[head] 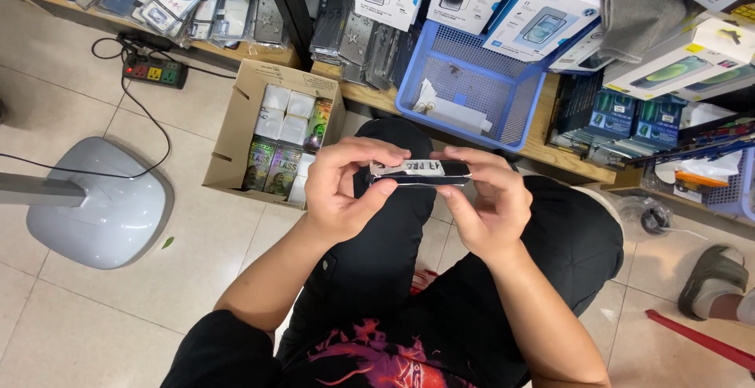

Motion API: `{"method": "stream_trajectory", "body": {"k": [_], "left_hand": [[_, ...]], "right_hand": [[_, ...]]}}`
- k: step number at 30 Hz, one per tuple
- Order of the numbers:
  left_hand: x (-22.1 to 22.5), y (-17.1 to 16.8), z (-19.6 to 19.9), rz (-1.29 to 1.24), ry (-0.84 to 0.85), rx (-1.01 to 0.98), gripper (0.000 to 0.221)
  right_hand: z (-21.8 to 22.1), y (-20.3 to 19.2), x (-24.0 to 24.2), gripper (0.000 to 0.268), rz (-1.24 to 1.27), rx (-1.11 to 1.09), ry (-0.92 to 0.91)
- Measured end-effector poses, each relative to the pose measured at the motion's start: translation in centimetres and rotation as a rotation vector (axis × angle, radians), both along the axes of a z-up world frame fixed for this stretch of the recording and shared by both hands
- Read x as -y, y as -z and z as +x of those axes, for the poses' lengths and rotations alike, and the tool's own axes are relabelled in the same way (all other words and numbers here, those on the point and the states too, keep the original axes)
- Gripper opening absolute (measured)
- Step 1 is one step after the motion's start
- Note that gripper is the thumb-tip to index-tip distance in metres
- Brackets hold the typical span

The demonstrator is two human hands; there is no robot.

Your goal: Unboxing and cleaning multiple mobile phone screen protectors using a cloth.

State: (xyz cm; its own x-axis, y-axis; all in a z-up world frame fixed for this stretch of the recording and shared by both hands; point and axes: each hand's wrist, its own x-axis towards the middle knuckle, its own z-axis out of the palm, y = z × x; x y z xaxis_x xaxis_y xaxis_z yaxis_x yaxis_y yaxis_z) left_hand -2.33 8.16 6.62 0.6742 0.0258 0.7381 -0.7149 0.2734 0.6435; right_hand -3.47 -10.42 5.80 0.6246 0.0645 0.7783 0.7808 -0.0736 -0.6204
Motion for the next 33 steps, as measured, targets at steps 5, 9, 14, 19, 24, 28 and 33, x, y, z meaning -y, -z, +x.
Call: {"method": "stream_trajectory", "body": {"k": [5, 9, 14, 19, 24, 28, 33], "left_hand": [[-0.7, -1.3, 0.1, 0.298, -0.151, 0.054, 0.010], [-1.0, -1.5, 0.1, 0.307, -0.099, 0.044, 0.007], [-1.4, -1.0, 0.4, 0.252, 0.060, 0.051, 0.008], [-1.7, -0.7, 0.5, 0.277, 0.038, 0.083, 0.008], [-1.7, 0.1, 0.6, 0.285, -0.014, 0.108, 0.007], [-1.3, 1.1, 0.5, 0.289, -0.127, 0.162, 0.010], [-0.5, 2.8, 0.4, 0.283, -0.325, 0.223, 0.016]], "right_hand": [[0.0, 0.0, 0.5, 0.023, -0.007, 0.018, -0.064], [0.1, -0.7, 0.5, 0.009, -0.029, 0.004, -0.029], [0.3, -0.7, 1.0, 0.010, 0.008, -0.012, -0.120], [0.6, -1.6, 1.9, 0.010, -0.083, -0.010, -0.122], [1.0, -1.4, 2.1, 0.009, -0.179, 0.075, -0.085], [0.8, -0.9, 1.9, 0.008, -0.183, 0.086, -0.023], [0.6, -0.9, 1.4, 0.008, -0.151, 0.099, 0.025]]}}
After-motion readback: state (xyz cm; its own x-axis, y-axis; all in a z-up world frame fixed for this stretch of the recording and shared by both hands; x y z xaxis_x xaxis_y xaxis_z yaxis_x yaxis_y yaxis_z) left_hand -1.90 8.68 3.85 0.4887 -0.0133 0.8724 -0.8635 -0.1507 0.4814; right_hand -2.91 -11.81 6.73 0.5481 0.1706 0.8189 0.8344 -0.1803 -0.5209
